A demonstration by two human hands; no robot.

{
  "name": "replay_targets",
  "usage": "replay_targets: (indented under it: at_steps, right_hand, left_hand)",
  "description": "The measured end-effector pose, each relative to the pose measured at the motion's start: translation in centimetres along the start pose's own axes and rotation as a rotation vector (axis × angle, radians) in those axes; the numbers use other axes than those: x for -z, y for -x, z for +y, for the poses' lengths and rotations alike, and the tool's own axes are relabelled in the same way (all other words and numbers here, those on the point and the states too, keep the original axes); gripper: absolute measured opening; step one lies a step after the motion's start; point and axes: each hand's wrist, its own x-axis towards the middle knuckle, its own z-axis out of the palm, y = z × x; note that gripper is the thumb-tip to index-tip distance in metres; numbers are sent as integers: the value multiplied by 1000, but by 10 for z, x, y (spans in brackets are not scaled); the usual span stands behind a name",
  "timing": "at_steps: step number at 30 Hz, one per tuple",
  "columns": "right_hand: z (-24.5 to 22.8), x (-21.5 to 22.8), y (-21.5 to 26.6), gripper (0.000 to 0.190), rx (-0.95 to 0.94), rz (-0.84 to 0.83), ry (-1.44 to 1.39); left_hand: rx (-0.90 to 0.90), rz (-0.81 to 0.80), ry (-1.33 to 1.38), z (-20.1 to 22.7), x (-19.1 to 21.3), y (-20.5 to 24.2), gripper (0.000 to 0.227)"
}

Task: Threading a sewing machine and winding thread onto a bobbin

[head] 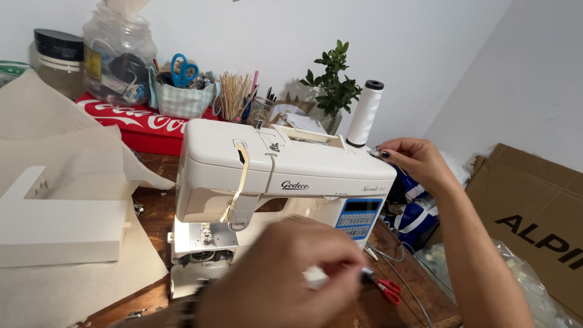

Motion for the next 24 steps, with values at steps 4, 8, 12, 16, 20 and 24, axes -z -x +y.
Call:
replay_targets:
  at_steps: [4,8,12,16,20,24]
  right_hand:
    - [-9,-21,-3,25,26,-37,-78]
    - [-23,-15,5,16,-36,-15,-72]
    - [-24,-3,12,22,-57,32,85]
    - [-17,-13,6,20,-55,33,-88]
    - [-23,-24,3,18,-58,-18,-66]
    - [-2,-3,0,18,-13,7,-33]
  left_hand:
    - [35,107,-165,1,47,7,7]
    - [82,166,-189,2,70,1,13]
    - [81,200,-214,-6,74,1,14]
    - [66,184,-249,-21,68,-1,10]
    - [116,155,-259,-25,66,0,12]
    - [124,181,-280,-25,69,0,13]
